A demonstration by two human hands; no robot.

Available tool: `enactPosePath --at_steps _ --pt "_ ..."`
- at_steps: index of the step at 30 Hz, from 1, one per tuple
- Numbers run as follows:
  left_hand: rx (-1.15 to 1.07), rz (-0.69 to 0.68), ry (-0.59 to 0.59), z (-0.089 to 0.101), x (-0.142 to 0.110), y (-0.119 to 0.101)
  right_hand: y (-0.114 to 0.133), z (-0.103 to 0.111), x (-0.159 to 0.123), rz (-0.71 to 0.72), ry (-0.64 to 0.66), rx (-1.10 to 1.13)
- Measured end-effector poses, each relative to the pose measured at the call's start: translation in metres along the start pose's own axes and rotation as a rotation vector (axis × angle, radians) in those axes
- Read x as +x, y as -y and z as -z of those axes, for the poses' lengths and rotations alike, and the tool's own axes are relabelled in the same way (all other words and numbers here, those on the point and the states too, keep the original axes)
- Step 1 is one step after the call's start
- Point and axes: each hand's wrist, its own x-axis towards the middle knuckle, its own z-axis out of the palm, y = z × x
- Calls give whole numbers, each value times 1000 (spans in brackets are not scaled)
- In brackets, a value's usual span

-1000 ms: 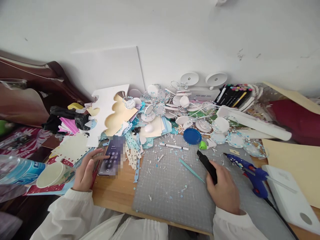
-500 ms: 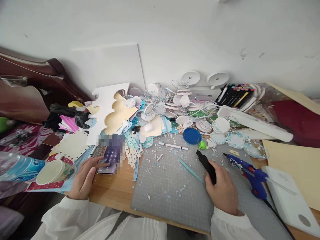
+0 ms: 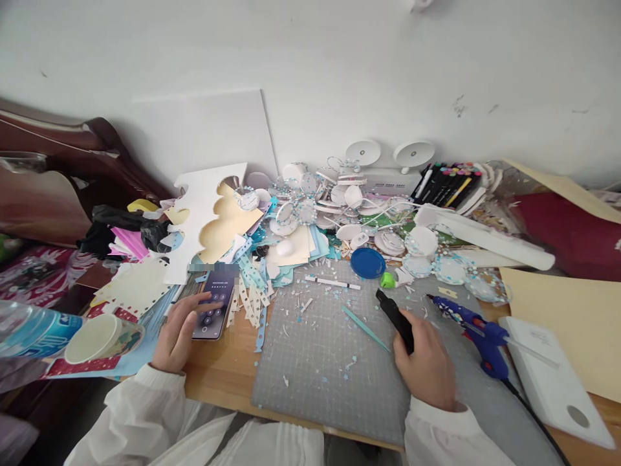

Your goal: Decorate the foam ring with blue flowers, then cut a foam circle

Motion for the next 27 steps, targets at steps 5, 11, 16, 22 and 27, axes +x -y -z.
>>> enactPosePath --at_steps 5,11,16,22,27 --pt "37 5 -40 -3 4 5 2 0 0 4 -6 2" --pt "67 92 -61 -4 8 7 1 1 0 -1 -4 4" --pt "8 23 -33 -3 6 5 0 0 0 -4 -6 5" --pt "-78 10 -150 -3 5 -1 1 0 0 -3 -7 10" --pt "-186 -2 -378 0 9 -10 0 -1 0 7 -8 14"
